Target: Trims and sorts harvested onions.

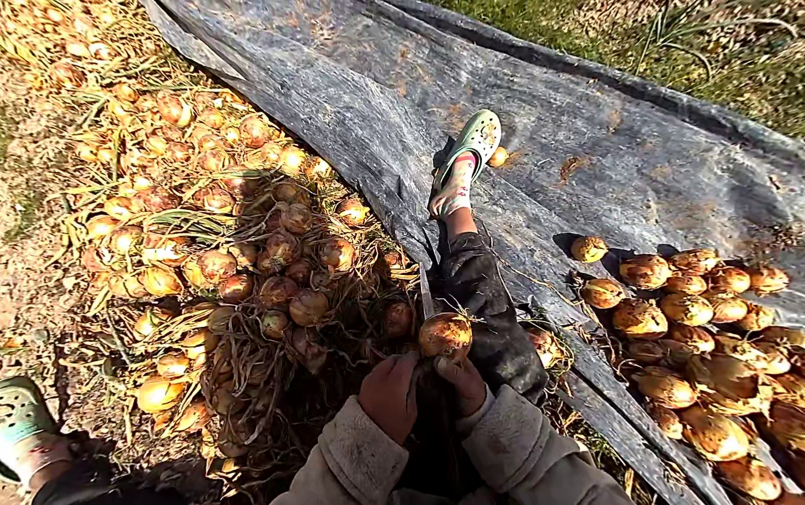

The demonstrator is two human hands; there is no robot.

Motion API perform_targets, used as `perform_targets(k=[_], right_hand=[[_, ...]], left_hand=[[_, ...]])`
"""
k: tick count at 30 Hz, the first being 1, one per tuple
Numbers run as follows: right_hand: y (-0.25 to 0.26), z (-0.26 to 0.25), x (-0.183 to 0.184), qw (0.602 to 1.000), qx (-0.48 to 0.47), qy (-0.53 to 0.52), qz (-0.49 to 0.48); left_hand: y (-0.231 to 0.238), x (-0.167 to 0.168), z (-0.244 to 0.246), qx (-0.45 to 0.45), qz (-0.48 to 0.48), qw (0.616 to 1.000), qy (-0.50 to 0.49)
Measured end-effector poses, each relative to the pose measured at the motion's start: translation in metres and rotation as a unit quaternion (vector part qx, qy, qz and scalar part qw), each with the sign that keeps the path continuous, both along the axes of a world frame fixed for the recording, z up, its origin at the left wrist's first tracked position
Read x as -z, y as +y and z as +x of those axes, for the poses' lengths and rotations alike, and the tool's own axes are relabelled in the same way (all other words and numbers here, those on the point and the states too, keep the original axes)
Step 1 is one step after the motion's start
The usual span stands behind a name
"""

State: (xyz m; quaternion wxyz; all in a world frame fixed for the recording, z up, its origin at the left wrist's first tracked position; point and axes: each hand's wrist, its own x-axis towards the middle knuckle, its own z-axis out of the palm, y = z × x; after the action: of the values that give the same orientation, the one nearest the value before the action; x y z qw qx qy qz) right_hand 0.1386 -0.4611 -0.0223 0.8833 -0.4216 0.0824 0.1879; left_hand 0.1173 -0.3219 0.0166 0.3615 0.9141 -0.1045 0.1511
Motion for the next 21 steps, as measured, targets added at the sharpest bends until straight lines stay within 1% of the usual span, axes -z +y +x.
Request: perform_targets(k=[3, 4, 6, 7, 8, 10, 12, 13, 14, 15, 16, 17, 18, 19, 20, 21], right_hand=[[0.002, -0.004, -0.004, 0.999, 0.009, 0.043, 0.032], [0.002, -0.004, -0.005, 0.998, 0.016, 0.050, 0.028], [-0.001, -0.002, -0.009, 0.999, 0.034, 0.040, -0.011], [-0.005, 0.001, -0.013, 0.998, 0.044, 0.020, -0.041], [-0.011, 0.005, -0.016, 0.996, 0.056, -0.012, -0.068], [-0.027, 0.018, -0.030, 0.987, 0.080, -0.091, -0.108], [-0.049, 0.032, -0.053, 0.968, 0.114, -0.177, -0.138], [-0.060, 0.039, -0.065, 0.955, 0.142, -0.206, -0.158], [-0.071, 0.044, -0.080, 0.941, 0.183, -0.219, -0.182], [-0.084, 0.048, -0.094, 0.928, 0.218, -0.227, -0.201], [-0.097, 0.051, -0.107, 0.917, 0.243, -0.228, -0.218], [-0.109, 0.055, -0.114, 0.910, 0.260, -0.225, -0.230], [-0.119, 0.058, -0.115, 0.909, 0.265, -0.217, -0.239], [-0.126, 0.058, -0.111, 0.915, 0.256, -0.205, -0.237], [-0.128, 0.056, -0.102, 0.927, 0.239, -0.185, -0.224], [-0.126, 0.052, -0.092, 0.940, 0.219, -0.161, -0.205]], left_hand=[[-0.002, -0.003, 0.005, 0.009, 0.035, 0.999, 0.000], [-0.002, -0.005, 0.006, 0.014, 0.049, 0.999, 0.004], [-0.006, -0.007, 0.014, 0.031, 0.073, 0.997, 0.009], [-0.009, -0.008, 0.021, 0.045, 0.078, 0.996, 0.007], [-0.014, -0.009, 0.030, 0.062, 0.076, 0.995, -0.015], [-0.027, -0.015, 0.061, 0.117, 0.062, 0.984, -0.117], [-0.044, -0.042, 0.099, 0.185, 0.058, 0.964, -0.182], [-0.051, -0.059, 0.117, 0.193, 0.063, 0.962, -0.182], [-0.054, -0.074, 0.136, 0.174, 0.072, 0.970, -0.154], [-0.052, -0.085, 0.154, 0.134, 0.087, 0.983, -0.096], [-0.044, -0.090, 0.168, 0.088, 0.099, 0.991, -0.020], [-0.033, -0.088, 0.179, 0.051, 0.117, 0.990, 0.053], [-0.022, -0.081, 0.182, 0.034, 0.140, 0.983, 0.115], [-0.014, -0.072, 0.176, 0.035, 0.176, 0.968, 0.175], [-0.009, -0.054, 0.163, 0.047, 0.210, 0.956, 0.200], [-0.005, -0.028, 0.142, 0.063, 0.249, 0.952, 0.164]])
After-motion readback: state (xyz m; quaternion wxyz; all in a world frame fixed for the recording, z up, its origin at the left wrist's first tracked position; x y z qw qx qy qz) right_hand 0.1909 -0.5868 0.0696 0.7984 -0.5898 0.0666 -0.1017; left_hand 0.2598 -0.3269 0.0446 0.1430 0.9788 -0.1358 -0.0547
